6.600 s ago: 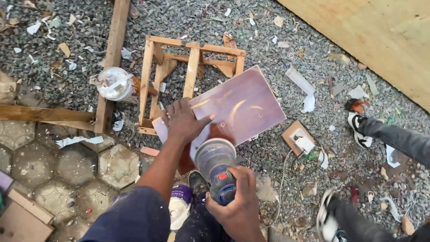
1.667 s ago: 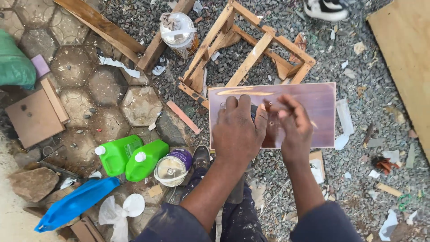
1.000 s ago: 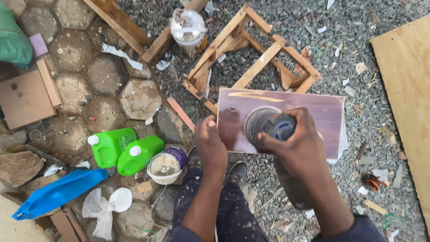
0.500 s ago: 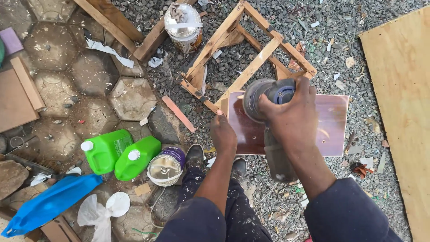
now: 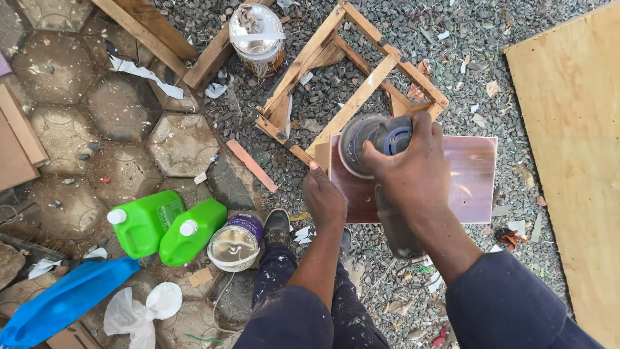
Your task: The person uses an electric sander to smooth the edges and surfaces of a wooden drawer. They then sand a separate rectangular wooden board, moving the sander across the surface to finish it.
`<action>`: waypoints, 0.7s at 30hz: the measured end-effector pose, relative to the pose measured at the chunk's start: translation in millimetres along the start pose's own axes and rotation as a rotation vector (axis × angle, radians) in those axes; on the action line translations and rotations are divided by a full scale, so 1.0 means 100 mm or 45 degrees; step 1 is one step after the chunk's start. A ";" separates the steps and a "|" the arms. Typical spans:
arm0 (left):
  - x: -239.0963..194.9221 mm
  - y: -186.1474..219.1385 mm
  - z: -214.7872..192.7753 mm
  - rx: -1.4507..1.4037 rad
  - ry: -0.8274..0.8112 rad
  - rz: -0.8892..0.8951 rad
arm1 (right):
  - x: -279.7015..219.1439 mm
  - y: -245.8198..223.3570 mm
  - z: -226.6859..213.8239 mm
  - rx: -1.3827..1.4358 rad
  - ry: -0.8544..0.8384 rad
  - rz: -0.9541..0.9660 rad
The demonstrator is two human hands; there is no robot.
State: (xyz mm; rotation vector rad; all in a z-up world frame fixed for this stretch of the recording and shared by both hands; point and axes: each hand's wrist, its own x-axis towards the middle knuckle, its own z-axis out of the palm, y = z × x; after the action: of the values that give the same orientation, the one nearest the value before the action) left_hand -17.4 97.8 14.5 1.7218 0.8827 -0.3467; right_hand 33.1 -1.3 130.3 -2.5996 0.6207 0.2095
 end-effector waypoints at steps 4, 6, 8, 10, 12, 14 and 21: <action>0.01 -0.03 0.00 -0.049 0.007 0.023 | 0.10 -0.07 -0.02 -0.003 0.067 -0.067; -0.01 -0.02 -0.01 -0.087 0.008 0.040 | 0.05 -0.13 -0.05 0.033 0.080 -0.128; 0.03 -0.07 0.03 -0.086 0.005 0.035 | 0.01 -0.08 -0.04 -0.009 0.049 -0.107; 0.00 -0.09 0.02 -0.077 0.003 0.012 | -0.02 -0.03 -0.03 -0.056 0.000 -0.079; -0.02 -0.02 -0.02 -0.106 0.005 0.060 | 0.03 0.00 -0.01 -0.048 0.023 -0.104; 0.01 -0.05 0.01 -0.107 0.014 0.069 | 0.03 -0.05 -0.03 -0.063 0.026 -0.125; 0.04 -0.19 0.04 -0.209 0.009 0.086 | 0.13 0.05 0.02 -0.062 -0.033 -0.132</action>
State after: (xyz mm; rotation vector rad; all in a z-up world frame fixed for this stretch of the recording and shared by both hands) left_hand -27.3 97.9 -2.0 1.5976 0.8324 -0.2170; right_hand 42.8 -9.1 123.1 -2.6634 0.4755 0.2268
